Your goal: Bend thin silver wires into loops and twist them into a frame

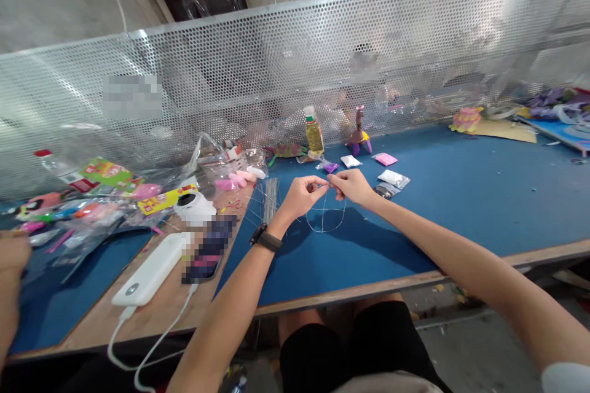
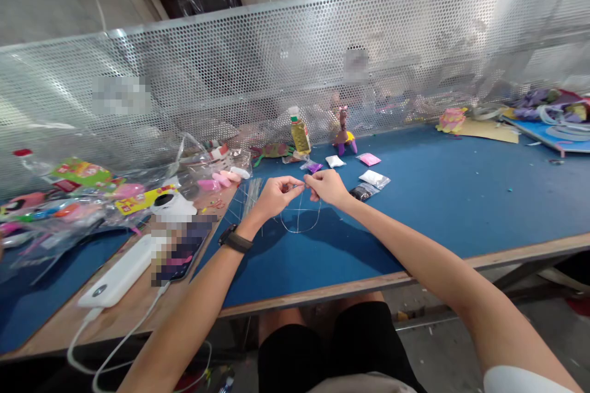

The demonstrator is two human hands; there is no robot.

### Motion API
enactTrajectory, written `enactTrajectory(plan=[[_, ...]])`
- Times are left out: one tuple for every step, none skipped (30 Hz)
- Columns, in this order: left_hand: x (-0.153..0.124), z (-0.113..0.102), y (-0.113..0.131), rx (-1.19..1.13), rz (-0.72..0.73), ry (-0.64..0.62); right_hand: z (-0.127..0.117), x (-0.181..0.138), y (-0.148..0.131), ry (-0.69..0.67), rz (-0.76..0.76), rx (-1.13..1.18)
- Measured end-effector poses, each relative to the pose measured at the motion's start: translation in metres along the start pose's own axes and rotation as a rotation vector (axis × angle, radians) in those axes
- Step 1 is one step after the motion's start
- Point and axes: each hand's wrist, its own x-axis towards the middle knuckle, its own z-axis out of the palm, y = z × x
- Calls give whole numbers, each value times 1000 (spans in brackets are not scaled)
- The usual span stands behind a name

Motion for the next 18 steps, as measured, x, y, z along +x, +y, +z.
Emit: enactTrajectory(plan=[[0,0,-1,10,5,8,1,2,1,-11,64,79],[0,0,-2,17,5,14,3,4,3,-26,115,150],[1,0,-3,20,-1,17,4,5,4,-38,146,209],[1,0,-4,17,-13,18,5,6,4,-46,155,245],[2,-1,-6,6,-31,18,5,6,4,-48,143,258],[2,-1,-7,-14,-54,18,4,5,5,-44,110,252],[3,-1,-8,-39,-81,20,3,4,5,-39,61,235],[3,-2,-8,-68,-107,21,2,2,5,-35,2,207],[4,-2,-9,-95,-131,22,0,0,5,-33,-64,170],[4,-2,-9,-116,-151,22,-2,-2,5,-34,-130,126],[4,-3,-9,-132,-165,21,-4,-4,5,-37,-192,71],[4,-3,-8,-141,-175,19,-6,-5,5,-38,-246,13],[4,-3,-8,-147,-184,15,-7,-6,6,-37,-293,-49],[4,-4,-7,-152,-193,9,-8,-7,6,-34,-332,-109],[4,-4,-7,-157,-201,1,-8,-7,7,-27,-366,-164],[3,-4,-7,-162,-208,-10,-9,-7,7,-18,-395,-216],[3,-4,-7,-167,-211,-22,-9,-6,7,-9,-424,-264],[3,-4,-7,-171,-210,-32,-9,-6,8,0,-451,-307]])
